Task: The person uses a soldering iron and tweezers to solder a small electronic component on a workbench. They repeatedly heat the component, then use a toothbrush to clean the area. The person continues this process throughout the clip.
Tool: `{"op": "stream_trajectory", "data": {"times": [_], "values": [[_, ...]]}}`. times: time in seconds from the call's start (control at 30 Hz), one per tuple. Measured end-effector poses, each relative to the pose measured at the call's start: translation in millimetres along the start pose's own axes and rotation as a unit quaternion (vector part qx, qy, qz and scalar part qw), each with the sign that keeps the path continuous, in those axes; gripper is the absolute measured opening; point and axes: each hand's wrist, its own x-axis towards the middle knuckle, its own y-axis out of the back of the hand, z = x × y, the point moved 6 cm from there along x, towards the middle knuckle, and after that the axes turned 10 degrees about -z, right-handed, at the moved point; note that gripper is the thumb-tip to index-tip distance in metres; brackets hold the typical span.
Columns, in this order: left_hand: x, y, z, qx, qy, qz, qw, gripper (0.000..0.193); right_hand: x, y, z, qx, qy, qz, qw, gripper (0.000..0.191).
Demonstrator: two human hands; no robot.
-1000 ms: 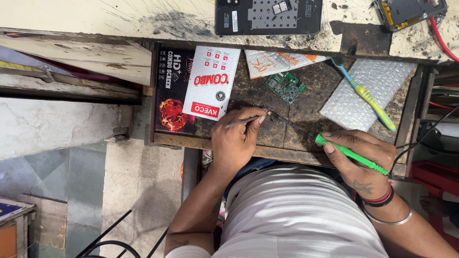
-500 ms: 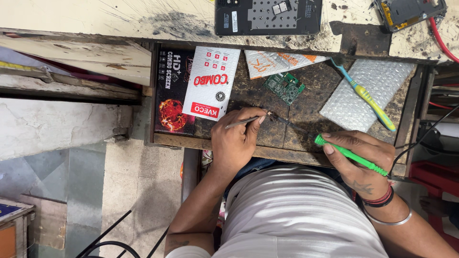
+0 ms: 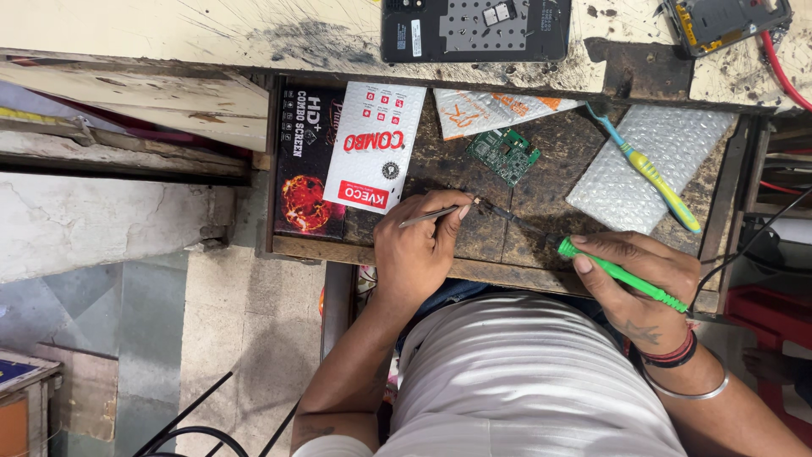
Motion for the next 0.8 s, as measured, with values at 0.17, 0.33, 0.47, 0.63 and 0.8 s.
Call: {"op": "stream_trajectory", "data": {"times": [0.17, 0.33, 0.47, 0.63, 0.8], "values": [[-0.8, 0.4, 0.0, 0.01, 0.006, 0.002, 1.0, 0.013, 0.7, -0.3, -0.5, -0.002, 0.015, -0.007, 1.0, 0.017], [-1.2, -0.2, -0.6, 0.005, 0.004, -0.002, 1.0, 0.013, -0.7, 0.2, 1.1, -0.008, -0.003, 0.0, 1.0, 0.018], [-1.8, 0.0, -1.3, 0.008, 0.007, -0.001, 1.0, 0.012, -0.1, -0.4, 0.2, -0.001, 0.009, -0.007, 1.0, 0.018], [-2.0, -0.4, -2.0, 0.007, 0.011, -0.002, 1.0, 0.013, -0.5, -1.1, 2.3, 0.006, -0.003, -0.009, 1.0, 0.018], [-2.2, -1.1, -2.5, 0.012, 0.014, -0.003, 1.0, 0.013, -2.0, -0.7, 4.9, 0.013, -0.014, -0.003, 1.0, 0.018]]}}
